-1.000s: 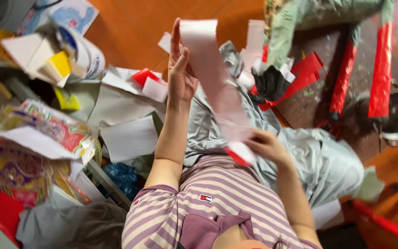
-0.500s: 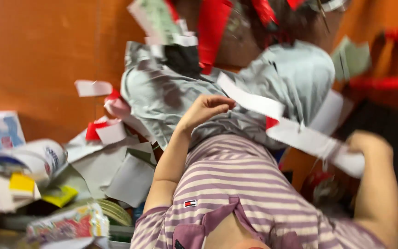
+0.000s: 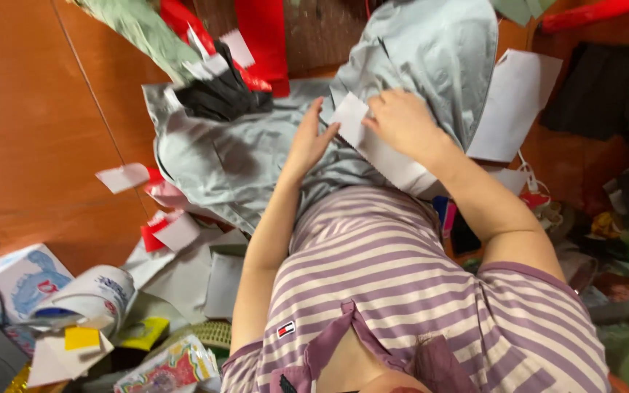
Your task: Decorating a paper giraffe figure with red and white paper strips using glue.
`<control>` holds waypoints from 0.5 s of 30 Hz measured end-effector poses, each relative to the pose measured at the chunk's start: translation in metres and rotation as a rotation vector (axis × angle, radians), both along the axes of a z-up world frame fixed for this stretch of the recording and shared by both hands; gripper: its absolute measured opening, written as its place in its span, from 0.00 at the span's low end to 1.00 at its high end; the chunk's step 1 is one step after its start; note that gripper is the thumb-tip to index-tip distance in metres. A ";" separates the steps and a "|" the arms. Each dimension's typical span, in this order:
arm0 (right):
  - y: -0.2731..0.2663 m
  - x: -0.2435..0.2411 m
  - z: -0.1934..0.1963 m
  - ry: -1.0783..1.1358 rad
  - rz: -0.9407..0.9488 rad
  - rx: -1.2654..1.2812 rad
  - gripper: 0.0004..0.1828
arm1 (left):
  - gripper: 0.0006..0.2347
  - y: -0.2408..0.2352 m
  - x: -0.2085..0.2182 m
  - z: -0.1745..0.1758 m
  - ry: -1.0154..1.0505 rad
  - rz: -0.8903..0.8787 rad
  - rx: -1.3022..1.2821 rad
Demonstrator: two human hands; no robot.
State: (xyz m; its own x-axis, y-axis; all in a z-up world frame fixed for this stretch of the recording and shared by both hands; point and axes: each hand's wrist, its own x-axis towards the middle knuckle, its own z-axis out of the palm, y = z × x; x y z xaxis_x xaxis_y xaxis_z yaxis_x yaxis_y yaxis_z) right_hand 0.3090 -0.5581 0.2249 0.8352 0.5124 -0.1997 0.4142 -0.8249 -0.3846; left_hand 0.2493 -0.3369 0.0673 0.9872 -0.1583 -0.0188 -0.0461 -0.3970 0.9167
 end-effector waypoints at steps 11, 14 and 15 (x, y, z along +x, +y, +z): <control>-0.011 0.004 -0.022 0.476 -0.444 0.355 0.12 | 0.24 0.024 0.008 0.020 0.675 0.007 -0.877; -0.033 0.069 0.015 0.352 -0.572 0.515 0.09 | 0.23 0.036 -0.037 0.012 0.814 -0.085 -1.002; -0.040 0.095 0.035 0.168 -0.639 0.456 0.05 | 0.21 0.040 -0.057 0.010 0.911 -0.140 -1.017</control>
